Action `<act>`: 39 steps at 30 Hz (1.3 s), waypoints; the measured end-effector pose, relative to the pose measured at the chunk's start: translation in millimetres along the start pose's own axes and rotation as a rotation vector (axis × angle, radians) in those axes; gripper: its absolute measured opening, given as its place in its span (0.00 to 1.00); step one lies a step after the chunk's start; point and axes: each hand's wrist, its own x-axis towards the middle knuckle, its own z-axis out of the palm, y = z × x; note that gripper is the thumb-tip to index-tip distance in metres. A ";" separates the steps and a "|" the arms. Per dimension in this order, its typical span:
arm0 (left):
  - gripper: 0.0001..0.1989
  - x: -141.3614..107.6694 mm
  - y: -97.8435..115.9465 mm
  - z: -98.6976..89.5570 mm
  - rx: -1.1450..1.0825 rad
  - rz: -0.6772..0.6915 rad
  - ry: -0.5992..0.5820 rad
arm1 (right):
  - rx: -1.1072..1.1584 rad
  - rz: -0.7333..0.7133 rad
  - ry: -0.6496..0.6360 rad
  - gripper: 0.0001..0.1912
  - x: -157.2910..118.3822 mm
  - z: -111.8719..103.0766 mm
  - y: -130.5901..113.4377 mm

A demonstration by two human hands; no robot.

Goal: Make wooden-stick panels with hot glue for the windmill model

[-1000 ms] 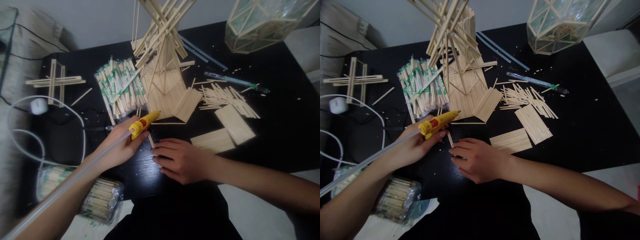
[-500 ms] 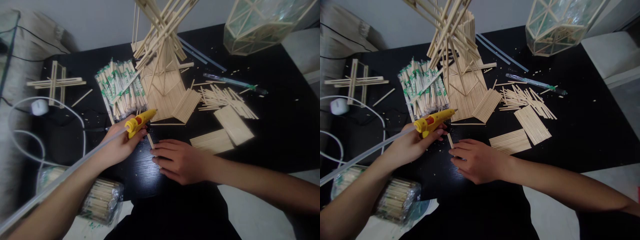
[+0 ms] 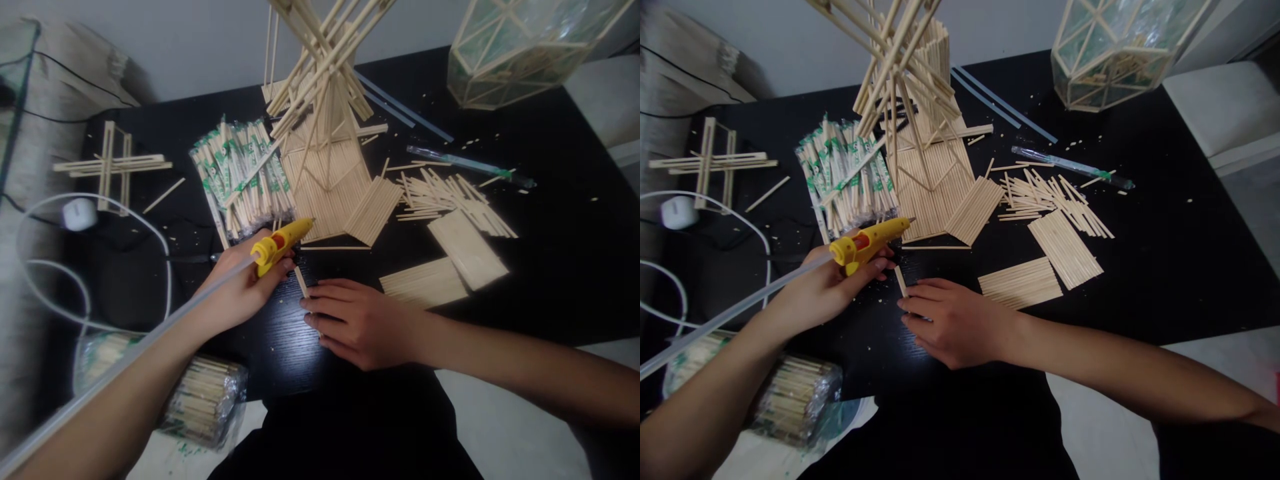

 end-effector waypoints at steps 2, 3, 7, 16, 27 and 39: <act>0.14 0.2 -0.2 0.2 -0.003 0.006 0.004 | 0.002 0.003 -0.006 0.11 0.0 0.1 -0.5; 0.14 0.3 -0.4 0.3 -0.003 0.010 0.007 | 0.003 0.005 -0.008 0.11 0.0 0.1 -0.6; 0.13 0.7 -0.9 0.6 0.007 0.014 0.015 | -0.005 0.006 0.001 0.11 0.0 -0.1 -0.9; 0.13 0.5 0.9 0.6 -0.022 0.033 -0.007 | -0.003 0.013 -0.004 0.11 0.2 -0.5 -1.1; 0.12 0.0 0.7 -0.1 -0.078 0.044 -0.036 | -0.006 0.015 0.004 0.11 0.9 -1.1 -1.8; 0.13 0.9 1.6 -10.7 -0.004 0.066 0.004 | -0.008 0.012 -0.004 0.12 0.3 -1.2 -0.2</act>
